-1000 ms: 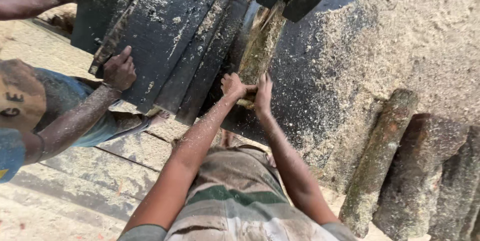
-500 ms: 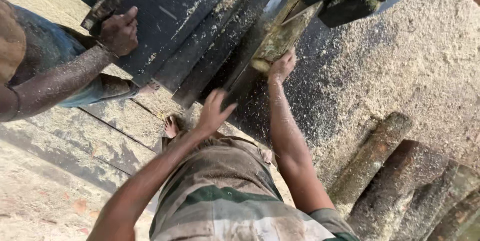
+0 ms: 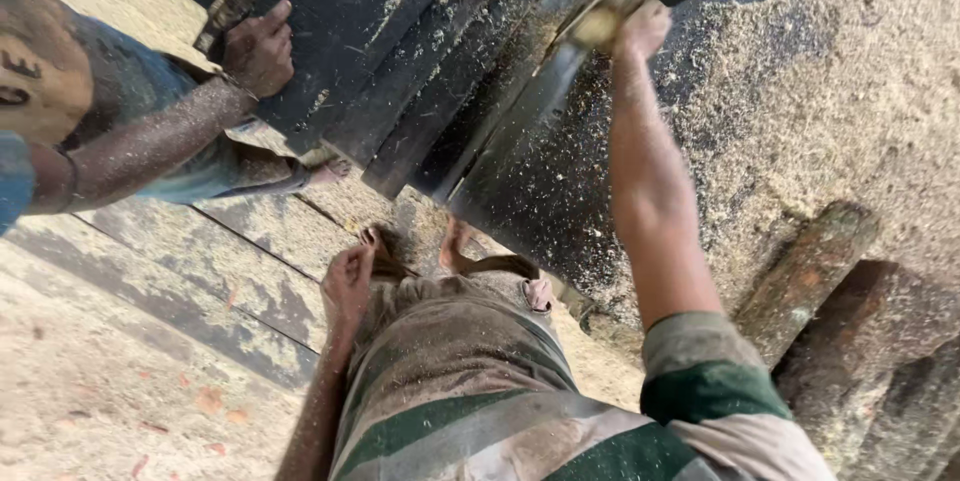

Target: The person cuts logs using a large circular saw, assisted by another person who handles the logs and operates the machine's feed mechanism.

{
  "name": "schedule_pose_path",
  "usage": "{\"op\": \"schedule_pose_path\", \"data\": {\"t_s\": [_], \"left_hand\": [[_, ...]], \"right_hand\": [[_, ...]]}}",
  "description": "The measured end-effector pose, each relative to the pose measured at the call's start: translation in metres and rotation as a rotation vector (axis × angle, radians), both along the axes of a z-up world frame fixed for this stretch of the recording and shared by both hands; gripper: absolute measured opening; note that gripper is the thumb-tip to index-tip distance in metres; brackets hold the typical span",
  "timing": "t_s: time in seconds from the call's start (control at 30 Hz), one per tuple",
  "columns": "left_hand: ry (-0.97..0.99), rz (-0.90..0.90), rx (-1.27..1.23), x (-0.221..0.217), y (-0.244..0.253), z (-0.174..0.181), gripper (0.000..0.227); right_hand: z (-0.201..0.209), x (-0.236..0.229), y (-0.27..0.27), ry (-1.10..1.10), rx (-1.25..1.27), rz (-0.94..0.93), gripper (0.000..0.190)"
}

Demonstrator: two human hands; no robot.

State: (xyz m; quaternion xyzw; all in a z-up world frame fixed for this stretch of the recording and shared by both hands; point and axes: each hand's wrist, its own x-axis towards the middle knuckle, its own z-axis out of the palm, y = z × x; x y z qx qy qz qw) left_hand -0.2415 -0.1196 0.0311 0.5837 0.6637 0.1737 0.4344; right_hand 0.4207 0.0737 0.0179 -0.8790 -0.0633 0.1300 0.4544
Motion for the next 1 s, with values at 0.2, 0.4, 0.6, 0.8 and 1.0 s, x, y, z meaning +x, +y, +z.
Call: {"op": "schedule_pose_path", "data": {"t_s": [0.2,0.4,0.6,0.8,1.0], "left_hand": [[-0.003,0.010,-0.083,-0.012,-0.009,0.006,0.035],[0.076,-0.156,-0.123,-0.004,0.018,0.022,0.038],[-0.044,-0.474,-0.332,0.013,0.041,0.038,0.036],[-0.035,-0.751,-0.124,0.010,0.068,0.027,0.034],[-0.082,-0.781,-0.165,0.004,0.073,0.049,0.040]], "right_hand": [[0.019,-0.060,-0.086,-0.370,-0.072,0.372,0.069],[0.009,-0.178,-0.290,-0.497,-0.667,0.344,0.081],[0.049,-0.178,-0.427,-0.096,-0.795,-0.333,0.088],[0.087,-0.210,-0.400,-0.245,-0.323,-0.138,0.076],[0.119,-0.213,-0.277,-0.032,-0.152,0.159,0.095]]}}
